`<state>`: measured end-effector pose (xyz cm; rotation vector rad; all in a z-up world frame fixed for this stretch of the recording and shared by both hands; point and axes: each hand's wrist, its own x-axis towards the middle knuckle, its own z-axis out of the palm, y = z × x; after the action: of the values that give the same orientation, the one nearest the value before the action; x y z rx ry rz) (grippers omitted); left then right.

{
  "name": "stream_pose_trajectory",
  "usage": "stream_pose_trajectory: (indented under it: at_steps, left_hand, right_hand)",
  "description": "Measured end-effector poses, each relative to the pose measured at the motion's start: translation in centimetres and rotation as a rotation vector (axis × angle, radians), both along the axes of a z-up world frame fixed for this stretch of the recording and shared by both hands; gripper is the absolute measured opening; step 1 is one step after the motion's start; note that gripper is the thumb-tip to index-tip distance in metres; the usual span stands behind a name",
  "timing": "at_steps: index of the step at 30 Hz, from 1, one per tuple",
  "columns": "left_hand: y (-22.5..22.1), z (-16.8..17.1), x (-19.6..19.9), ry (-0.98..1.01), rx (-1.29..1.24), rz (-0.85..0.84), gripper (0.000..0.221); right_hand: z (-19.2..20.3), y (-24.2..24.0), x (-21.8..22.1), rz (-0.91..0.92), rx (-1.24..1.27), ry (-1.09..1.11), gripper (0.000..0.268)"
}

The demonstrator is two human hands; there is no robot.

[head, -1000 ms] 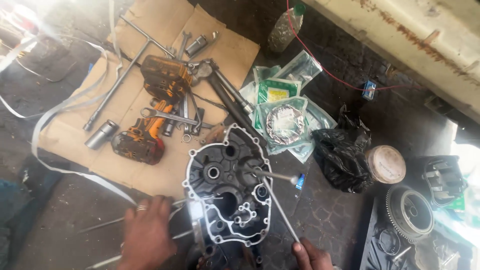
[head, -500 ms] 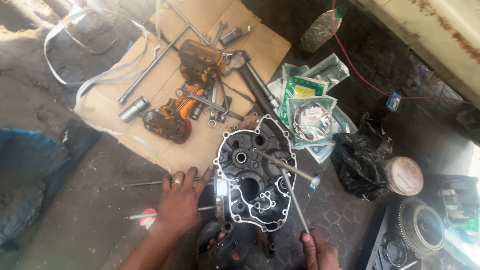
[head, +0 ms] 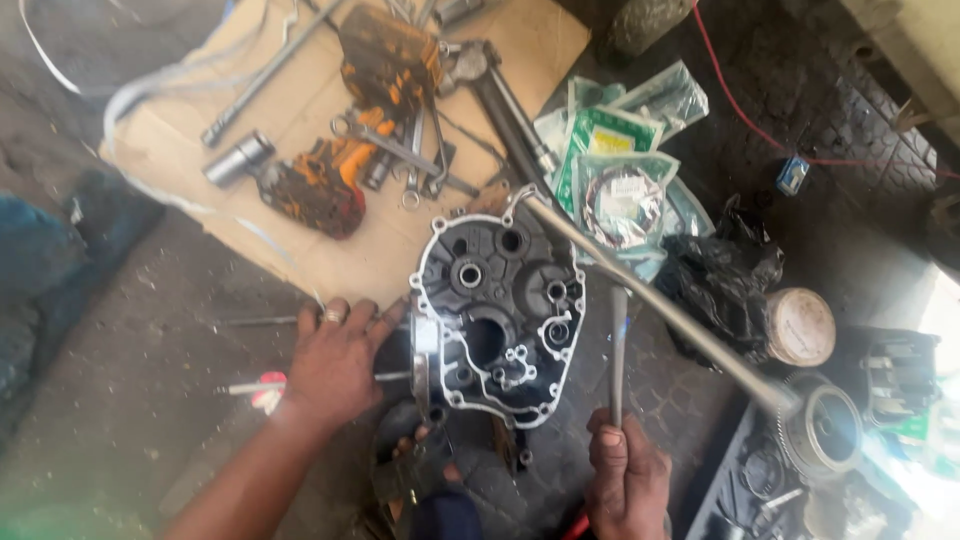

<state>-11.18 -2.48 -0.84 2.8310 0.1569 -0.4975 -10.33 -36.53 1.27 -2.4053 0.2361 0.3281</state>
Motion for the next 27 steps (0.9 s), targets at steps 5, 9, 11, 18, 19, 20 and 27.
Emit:
stream_pose_trajectory:
  at_steps: [5,9,11,18,19,20,27]
  left_hand:
    - [0.4,-1.2,0.3,-0.105,0.057,-0.044,0.106]
    - [0.0,-0.1,-0.1,-0.111,-0.014,-0.031,0.112]
    - [0.3,-0.3,0.3,-0.075,0.038,-0.036,0.108]
    - [0.6,-0.8,0.4,-0.132,0.043,-0.039,0.105]
    - [0.7,-0.8,0.8,-0.158,0.016,-0.036,0.108]
    - [0.3,-0.7,0.0,-0.158,-0.024,-0.042,0.111]
    - [0.2,-0.3,-0.8,-0.084,-0.043,-0.007,0.106]
  right_hand:
    - [-5.1,-2.6,1.0,0.372,-0.046,-0.082,0.033]
    - [0.9,-0.1,1.1,0.323,-0.106,-0.187,0.034]
    - [3.0,1.3,1.1,-0.113,0.07,-0.117,0.027]
    - [-7.6,-3.5,0.5,0.39,-0.095,-0.194,0.032]
    - [-8.2,-3.5,0.9,0.471,-0.31,-0.613,0.03]
    - [-8.2,-4.0,-0.4,0.538,-0.533,-1.002,0.028]
    - [-2.3,-3.2,0.0,-0.221,0.524,-0.412,0.04]
